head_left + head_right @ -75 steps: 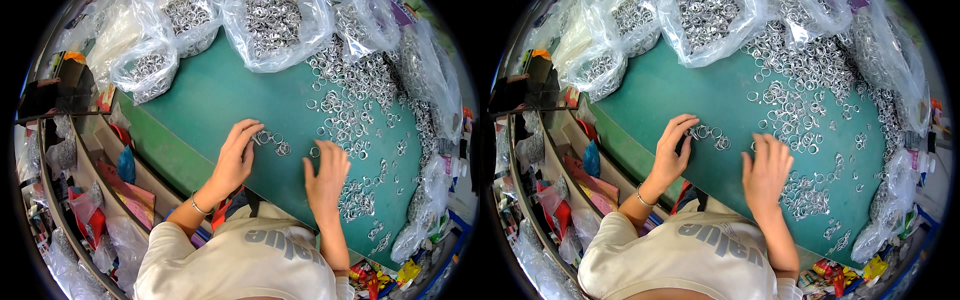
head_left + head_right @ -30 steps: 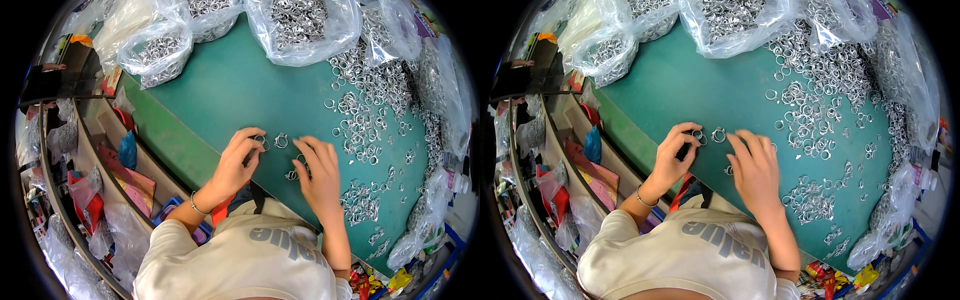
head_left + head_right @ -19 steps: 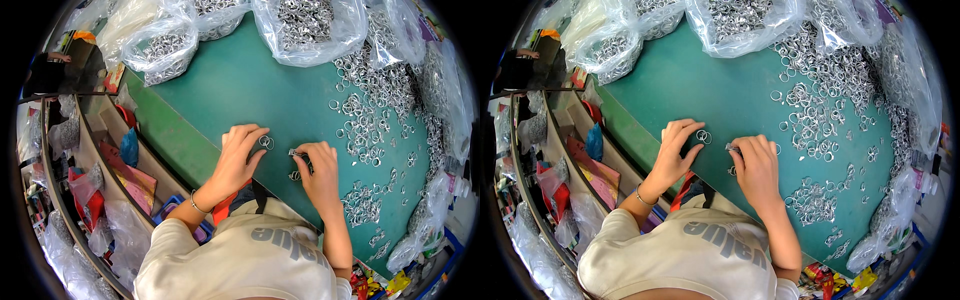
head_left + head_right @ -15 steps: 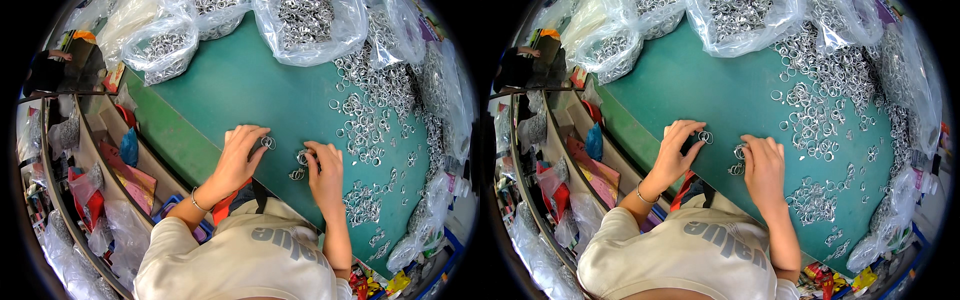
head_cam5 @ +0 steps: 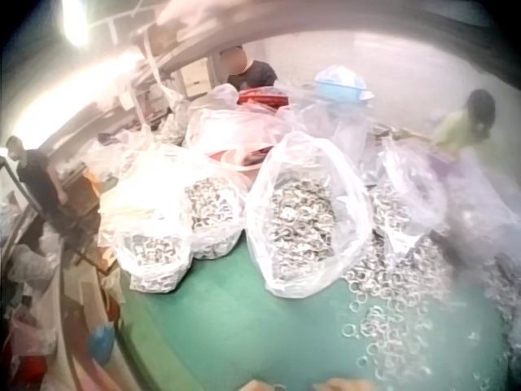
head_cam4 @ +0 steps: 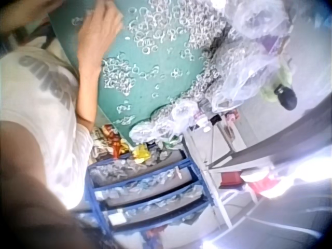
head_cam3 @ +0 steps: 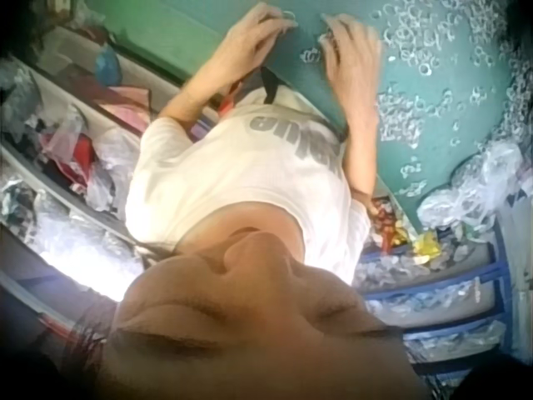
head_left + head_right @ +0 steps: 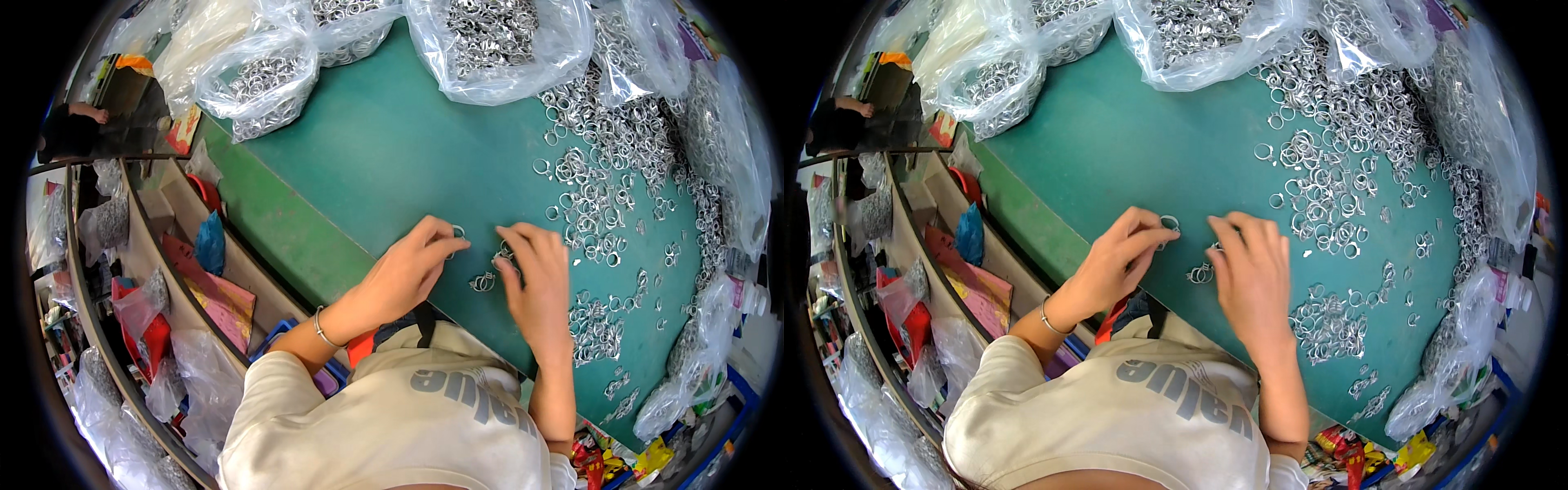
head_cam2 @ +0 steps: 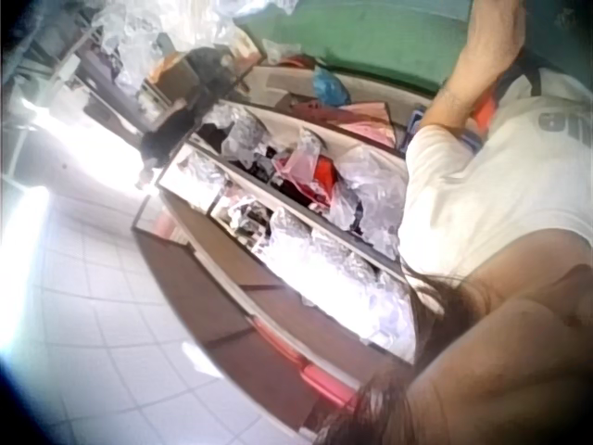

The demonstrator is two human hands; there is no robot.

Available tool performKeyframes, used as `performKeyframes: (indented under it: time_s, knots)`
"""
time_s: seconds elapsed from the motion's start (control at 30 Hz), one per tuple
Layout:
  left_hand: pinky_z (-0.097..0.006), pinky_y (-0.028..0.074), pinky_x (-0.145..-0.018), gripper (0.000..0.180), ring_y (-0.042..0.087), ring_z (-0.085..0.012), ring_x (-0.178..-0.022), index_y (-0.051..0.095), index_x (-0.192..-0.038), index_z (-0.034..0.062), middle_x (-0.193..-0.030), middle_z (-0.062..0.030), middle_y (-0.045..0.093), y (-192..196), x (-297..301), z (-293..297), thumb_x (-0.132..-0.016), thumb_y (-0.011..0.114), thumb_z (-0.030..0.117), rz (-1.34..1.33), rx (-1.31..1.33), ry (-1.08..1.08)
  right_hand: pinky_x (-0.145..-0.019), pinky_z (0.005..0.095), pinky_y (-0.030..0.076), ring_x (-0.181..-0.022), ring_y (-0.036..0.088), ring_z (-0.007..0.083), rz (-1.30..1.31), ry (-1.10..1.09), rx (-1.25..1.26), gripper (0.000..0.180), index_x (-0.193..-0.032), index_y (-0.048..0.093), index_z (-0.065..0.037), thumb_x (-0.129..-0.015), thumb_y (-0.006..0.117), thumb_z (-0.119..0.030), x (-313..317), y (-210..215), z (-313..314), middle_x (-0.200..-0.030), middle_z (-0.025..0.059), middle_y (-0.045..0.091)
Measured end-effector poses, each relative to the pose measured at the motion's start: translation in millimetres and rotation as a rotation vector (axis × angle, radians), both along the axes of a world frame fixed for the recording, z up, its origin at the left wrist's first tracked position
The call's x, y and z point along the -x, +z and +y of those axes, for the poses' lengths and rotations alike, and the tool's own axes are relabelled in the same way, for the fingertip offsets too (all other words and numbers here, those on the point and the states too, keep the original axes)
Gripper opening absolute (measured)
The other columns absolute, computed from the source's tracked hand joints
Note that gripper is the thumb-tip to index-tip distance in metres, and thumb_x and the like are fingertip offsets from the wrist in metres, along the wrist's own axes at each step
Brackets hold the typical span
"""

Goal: The person sorts small metal rings from a pile on a workbench and places them into plastic bags.

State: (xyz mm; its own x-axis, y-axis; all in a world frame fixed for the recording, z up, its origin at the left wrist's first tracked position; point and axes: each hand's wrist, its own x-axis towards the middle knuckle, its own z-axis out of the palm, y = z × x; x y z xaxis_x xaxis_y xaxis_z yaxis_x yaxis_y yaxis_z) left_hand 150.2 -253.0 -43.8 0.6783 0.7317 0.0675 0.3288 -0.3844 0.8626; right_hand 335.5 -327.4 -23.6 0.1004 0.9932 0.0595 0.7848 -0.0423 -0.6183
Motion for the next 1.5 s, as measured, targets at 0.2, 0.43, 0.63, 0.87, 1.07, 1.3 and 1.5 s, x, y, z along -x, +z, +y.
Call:
performKeyframes:
  time_s: [0.2,0.43,0.63,0.87,1.07,1.3,1.5]
  knots:
    - [-0.029,0.047,-0.072,0.024,0.058,-0.0205,-0.082,0.068,-0.092,0.0026,-0.089,-0.0088,0.058,5.5,-2.7,14.8,-0.075,0.059,-0.012,-0.104,0.035,0.206,-0.085,0.0397,0.037,-0.101,0.05,0.03,-0.061,-0.027,-0.046,0.035,-0.111,0.06,-0.003,-0.077,0.066,-0.005,-1.1,-2.1,-5.7,-0.114,0.011,0.055]
    - [-0.03,0.045,-0.084,0.034,0.057,-0.0281,-0.097,0.063,-0.106,0.0021,-0.105,-0.0145,0.056,-15.0,27.9,77.4,-0.077,0.051,-0.011,0.253,-0.357,0.409,-0.082,0.0388,0.042,-0.1,0.051,0.0302,-0.047,-0.067,0.046,0.036,-0.113,0.058,0.001,-0.077,0.061,0.005,-9.7,1.3,-33.1,-0.114,0.0124,0.053]
    - [-0.041,0.036,-0.101,0.044,0.045,-0.0345,-0.121,0.055,-0.121,0.0041,-0.128,-0.0174,0.047,-8.2,0.0,36.1,-0.078,0.053,-0.007,0.156,-0.399,0.23,-0.086,0.0396,0.04,-0.103,0.05,0.0315,0.037,-0.167,0.003,0.04,-0.117,0.055,0.002,-0.077,0.061,0.003,-8.2,-7.6,-38.9,-0.118,0.0134,0.051]
    - [-0.053,0.024,-0.11,0.064,0.03,-0.0392,-0.134,0.037,-0.136,0.0011,-0.143,-0.0203,0.033,-12.9,-27.9,-31.1,-0.079,0.066,0.007,0.087,-0.095,-0.296,-0.09,0.0411,0.04,-0.106,0.05,0.0325,0.078,-0.066,0.018,0.039,-0.117,0.055,0.003,-0.079,0.06,0.002,4.5,-8.9,-52.6,-0.122,0.0135,0.052]
    - [-0.055,0.031,-0.106,0.064,0.033,-0.0414,-0.13,0.045,-0.13,0.0016,-0.137,-0.02,0.037,-11.5,-48.8,-46.7,-0.073,0.073,0.009,0.152,-0.207,-0.358,-0.091,0.0424,0.041,-0.103,0.052,0.0338,-0.04,-0.378,-0.074,0.026,-0.105,0.062,0.001,-0.079,0.061,0.003,-16.6,-10.2,-94.5,-0.112,0.0138,0.058]
    - [-0.057,0.033,-0.103,0.048,0.035,-0.0423,-0.126,0.054,-0.116,0.0026,-0.121,-0.0163,0.043,-14.4,-66.2,-66.8,-0.071,0.073,0.006,0.143,-0.275,-0.376,-0.094,0.0422,0.038,-0.106,0.051,0.0334,-0.174,-0.861,-0.215,0.026,-0.111,0.058,0.004,-0.086,0.051,0.002,-52.1,-11.6,-164.8,-0.111,0.0179,0.058]
    - [-0.058,0.031,-0.104,0.054,0.034,-0.0431,-0.128,0.048,-0.117,0.0025,-0.123,-0.0179,0.042,-23.0,-93.1,-96.3,-0.071,0.075,0.007,0.085,-0.226,-0.389,-0.099,0.0423,0.036,-0.112,0.051,0.0342,-0.176,-0.867,-0.166,0.023,-0.108,0.06,0.004,-0.088,0.051,-0.002,-60.2,-18.6,-201.3,-0.114,0.0166,0.058]
